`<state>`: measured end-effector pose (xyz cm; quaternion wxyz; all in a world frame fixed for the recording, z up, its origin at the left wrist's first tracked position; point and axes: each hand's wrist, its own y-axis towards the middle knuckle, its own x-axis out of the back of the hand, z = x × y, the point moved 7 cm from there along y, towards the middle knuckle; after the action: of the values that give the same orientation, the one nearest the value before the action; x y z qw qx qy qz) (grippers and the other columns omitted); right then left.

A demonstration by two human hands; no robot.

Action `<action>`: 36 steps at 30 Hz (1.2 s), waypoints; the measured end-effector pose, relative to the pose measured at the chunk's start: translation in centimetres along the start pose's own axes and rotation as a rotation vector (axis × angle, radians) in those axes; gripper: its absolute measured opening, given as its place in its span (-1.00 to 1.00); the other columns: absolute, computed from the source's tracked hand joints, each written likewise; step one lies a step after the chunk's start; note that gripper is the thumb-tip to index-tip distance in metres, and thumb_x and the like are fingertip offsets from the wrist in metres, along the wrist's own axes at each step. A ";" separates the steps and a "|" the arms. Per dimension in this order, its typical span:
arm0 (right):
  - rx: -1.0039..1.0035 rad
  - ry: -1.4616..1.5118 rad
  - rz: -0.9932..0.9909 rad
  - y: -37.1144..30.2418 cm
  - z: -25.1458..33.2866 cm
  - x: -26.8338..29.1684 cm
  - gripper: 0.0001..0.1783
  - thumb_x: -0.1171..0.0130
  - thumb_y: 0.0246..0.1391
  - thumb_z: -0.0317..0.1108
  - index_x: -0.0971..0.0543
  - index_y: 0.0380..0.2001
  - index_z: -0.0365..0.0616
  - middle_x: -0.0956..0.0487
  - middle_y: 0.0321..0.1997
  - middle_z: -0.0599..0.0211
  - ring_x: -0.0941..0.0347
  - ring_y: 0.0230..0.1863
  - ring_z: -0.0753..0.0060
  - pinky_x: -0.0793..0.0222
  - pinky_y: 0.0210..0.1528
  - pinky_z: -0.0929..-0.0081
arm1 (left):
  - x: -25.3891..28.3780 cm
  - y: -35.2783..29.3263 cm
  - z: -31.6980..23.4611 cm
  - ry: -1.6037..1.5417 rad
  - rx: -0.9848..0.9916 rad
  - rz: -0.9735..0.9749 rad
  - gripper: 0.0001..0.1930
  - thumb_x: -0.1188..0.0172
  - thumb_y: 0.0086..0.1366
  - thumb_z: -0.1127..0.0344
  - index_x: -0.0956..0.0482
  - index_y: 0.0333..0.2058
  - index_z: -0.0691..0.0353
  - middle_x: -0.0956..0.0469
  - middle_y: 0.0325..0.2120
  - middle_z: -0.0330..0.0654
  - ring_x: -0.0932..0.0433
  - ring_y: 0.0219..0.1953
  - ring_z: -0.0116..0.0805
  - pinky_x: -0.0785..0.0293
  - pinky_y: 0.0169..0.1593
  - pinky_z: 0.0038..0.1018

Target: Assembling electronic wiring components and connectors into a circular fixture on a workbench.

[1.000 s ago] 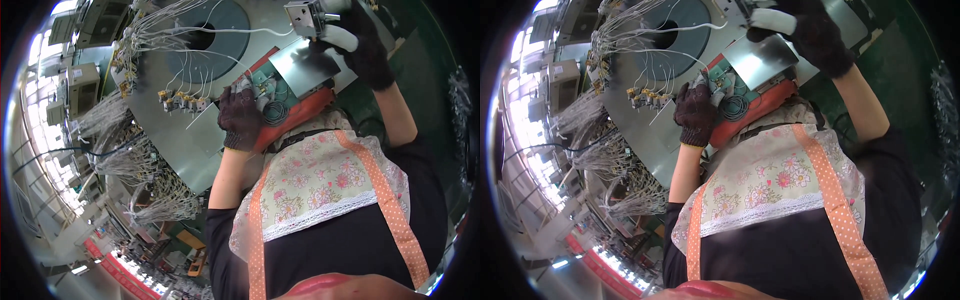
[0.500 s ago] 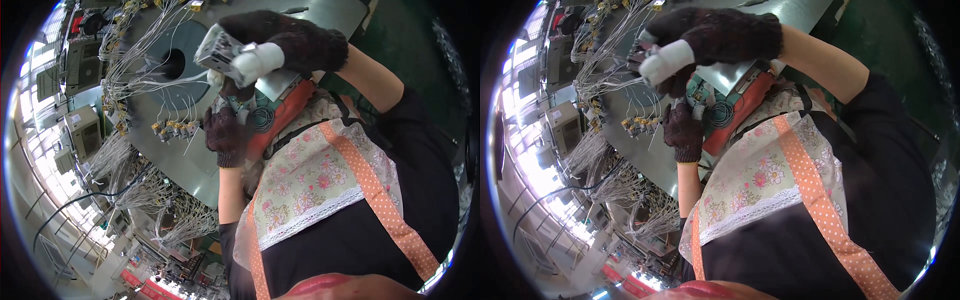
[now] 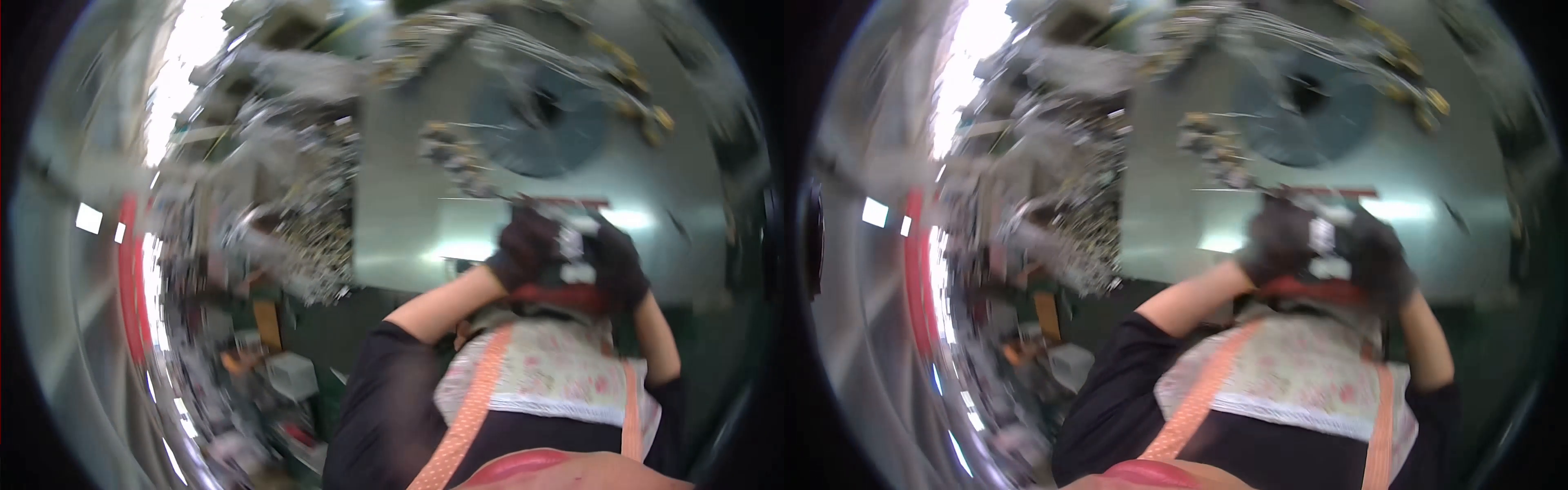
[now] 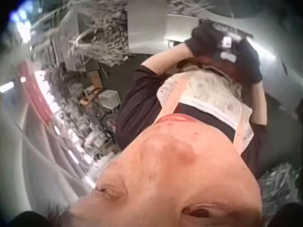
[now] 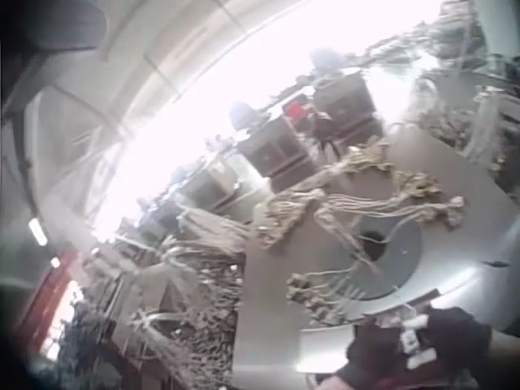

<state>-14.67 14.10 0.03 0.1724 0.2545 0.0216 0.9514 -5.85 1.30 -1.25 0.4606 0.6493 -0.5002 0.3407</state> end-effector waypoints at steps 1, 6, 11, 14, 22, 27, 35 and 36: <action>-0.026 0.181 -0.057 0.3 1.2 0.0 -0.24 -0.56 -0.10 -0.27 -0.51 0.18 -0.26 -0.60 0.11 0.10 -0.60 0.08 0.22 -0.54 0.12 0.25 | 0.4 0.3 -0.4 0.012 -0.022 -0.007 -0.77 -0.26 0.23 0.14 -0.64 -0.25 0.15 -0.65 -0.30 -0.06 -0.63 -0.21 0.01 -0.53 -0.05 -0.16; -0.026 0.045 -0.089 -0.3 1.4 1.3 -0.11 -0.67 -0.30 -0.42 -0.50 0.20 -0.25 -0.64 0.07 0.11 -0.66 -0.01 0.19 -0.60 0.00 0.27 | 2.9 0.9 -1.5 -0.018 0.060 -0.006 -0.83 -0.10 0.32 0.22 -0.62 -0.35 0.12 -0.63 -0.45 -0.04 -0.60 -0.30 0.06 -0.52 -0.13 -0.10; -0.030 0.069 -0.077 0.5 2.3 1.4 -0.12 -0.66 -0.27 -0.42 -0.50 0.21 -0.20 -0.66 -0.06 0.25 -0.62 -0.07 0.38 -0.59 -0.03 0.36 | 3.2 0.9 -0.5 -0.090 0.034 0.008 -0.70 0.02 0.36 0.12 -0.64 -0.30 0.15 -0.61 -0.49 0.02 -0.59 -0.29 0.15 -0.51 -0.07 -0.04; -0.209 0.363 -0.090 0.0 0.5 1.9 -0.14 -0.64 -0.25 -0.47 -0.49 0.20 -0.21 -0.64 -0.04 0.31 -0.58 -0.07 0.44 -0.57 -0.02 0.38 | 2.5 1.4 -0.6 -0.065 0.039 0.102 -0.67 0.01 0.35 0.15 -0.65 -0.16 0.19 -0.65 -0.44 0.05 -0.63 -0.18 0.13 -0.50 0.16 -0.06; -0.186 0.486 -0.103 -0.8 0.0 2.9 -0.23 -0.57 -0.23 -0.36 -0.51 0.13 -0.27 -0.63 0.01 0.33 -0.55 0.02 0.39 -0.47 0.13 0.34 | 1.8 1.6 -1.3 -0.043 0.004 0.223 -0.68 0.00 0.32 0.16 -0.60 -0.10 0.17 -0.67 -0.28 -0.05 -0.63 -0.07 -0.05 -0.40 0.27 -0.13; -0.185 0.916 -0.303 -4.2 -1.5 7.8 -0.42 -0.27 0.22 -0.15 -0.42 0.18 -0.26 -0.63 0.07 0.10 -0.57 0.06 0.21 -0.53 0.15 0.26 | 1.7 1.9 -1.5 0.017 -0.088 -0.094 -0.65 -0.20 0.18 0.16 -0.63 -0.08 0.14 -0.62 -0.38 -0.13 -0.63 -0.29 -0.12 -0.52 0.02 -0.25; -0.245 0.491 -0.075 0.9 2.5 4.5 -0.30 -0.50 -0.16 -0.65 -0.54 0.14 -0.21 -0.62 -0.10 0.32 -0.55 -0.10 0.44 -0.52 -0.05 0.45 | 3.0 6.2 5.5 -0.804 0.424 0.321 -0.71 -0.32 0.26 0.26 -0.67 -0.07 0.21 -0.72 -0.23 -0.11 -0.66 -0.19 -0.35 -0.59 -0.03 -0.36; 0.060 0.003 -0.036 2.0 4.5 4.3 -0.43 -0.44 -0.14 -0.59 -0.60 0.04 -0.13 -0.60 -0.18 0.28 -0.58 -0.15 0.32 -0.54 -0.14 0.36 | 4.4 7.5 8.2 -0.458 0.245 0.198 -0.70 -0.30 0.26 0.24 -0.67 -0.07 0.21 -0.74 -0.20 -0.10 -0.69 -0.18 -0.32 -0.59 -0.03 -0.34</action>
<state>-16.56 13.49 6.28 0.1818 0.2575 0.0552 0.9474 -12.08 -8.40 1.84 0.2181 0.7082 -0.6074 0.2864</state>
